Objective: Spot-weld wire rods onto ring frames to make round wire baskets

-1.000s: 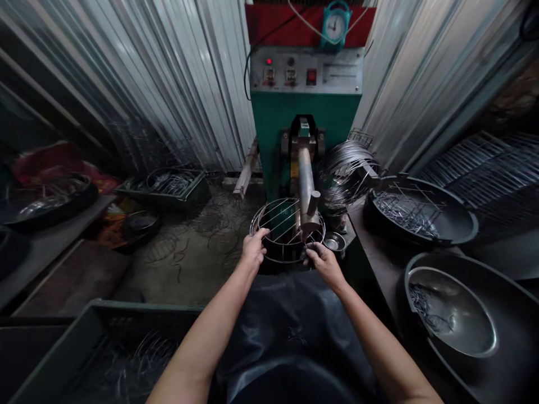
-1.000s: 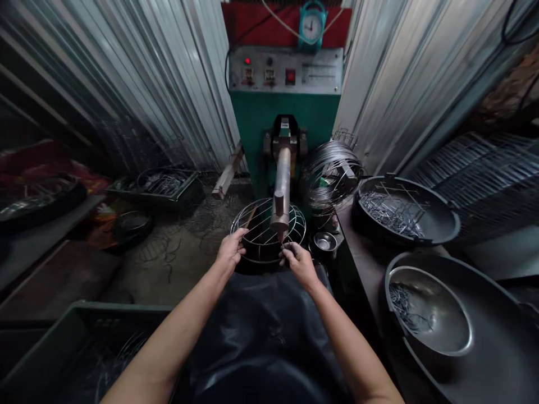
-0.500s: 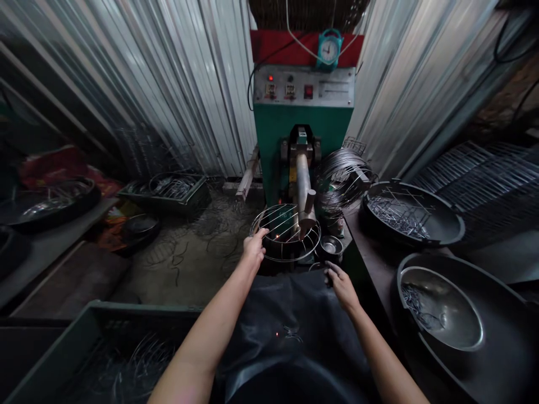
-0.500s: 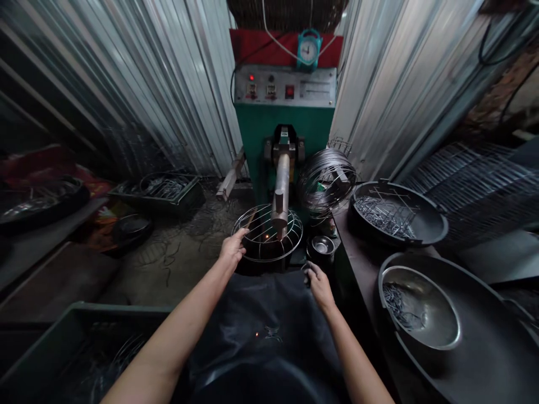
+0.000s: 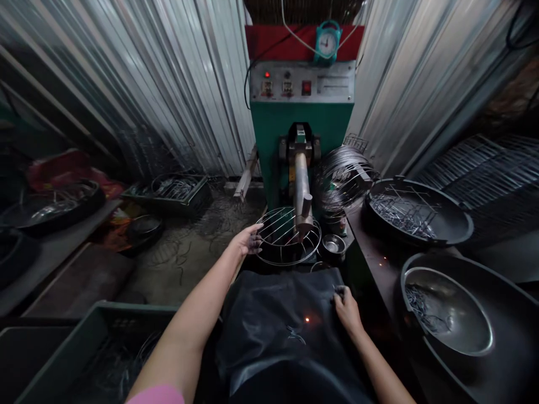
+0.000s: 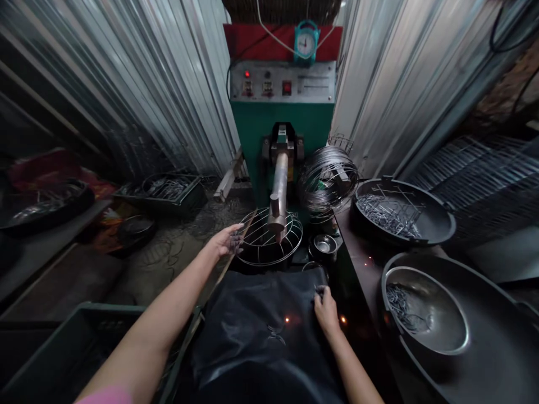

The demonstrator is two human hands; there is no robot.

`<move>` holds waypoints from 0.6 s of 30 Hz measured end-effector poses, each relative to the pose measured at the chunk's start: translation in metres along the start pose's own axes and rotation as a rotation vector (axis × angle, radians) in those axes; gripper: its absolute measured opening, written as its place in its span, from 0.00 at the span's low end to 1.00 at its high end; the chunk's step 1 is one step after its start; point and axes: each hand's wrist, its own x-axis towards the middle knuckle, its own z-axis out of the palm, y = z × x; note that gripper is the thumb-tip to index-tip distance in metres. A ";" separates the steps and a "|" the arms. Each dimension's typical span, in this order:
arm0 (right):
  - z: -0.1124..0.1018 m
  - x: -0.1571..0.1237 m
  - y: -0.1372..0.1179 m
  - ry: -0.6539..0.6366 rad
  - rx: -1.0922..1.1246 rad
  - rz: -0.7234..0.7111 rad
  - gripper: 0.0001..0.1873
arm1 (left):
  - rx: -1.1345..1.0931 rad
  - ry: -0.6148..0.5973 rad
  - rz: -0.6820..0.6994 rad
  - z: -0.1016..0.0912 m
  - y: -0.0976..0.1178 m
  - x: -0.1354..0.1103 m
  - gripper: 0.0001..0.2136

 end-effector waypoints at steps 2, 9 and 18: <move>-0.003 0.001 -0.012 -0.055 0.145 0.094 0.14 | -0.022 -0.041 -0.020 0.003 0.001 0.005 0.14; 0.013 -0.009 -0.121 -0.205 0.476 -0.210 0.14 | -0.225 0.025 0.097 0.005 -0.026 0.000 0.14; 0.057 0.024 -0.149 -0.349 0.171 -0.386 0.09 | -0.275 0.098 0.319 0.012 -0.029 -0.023 0.18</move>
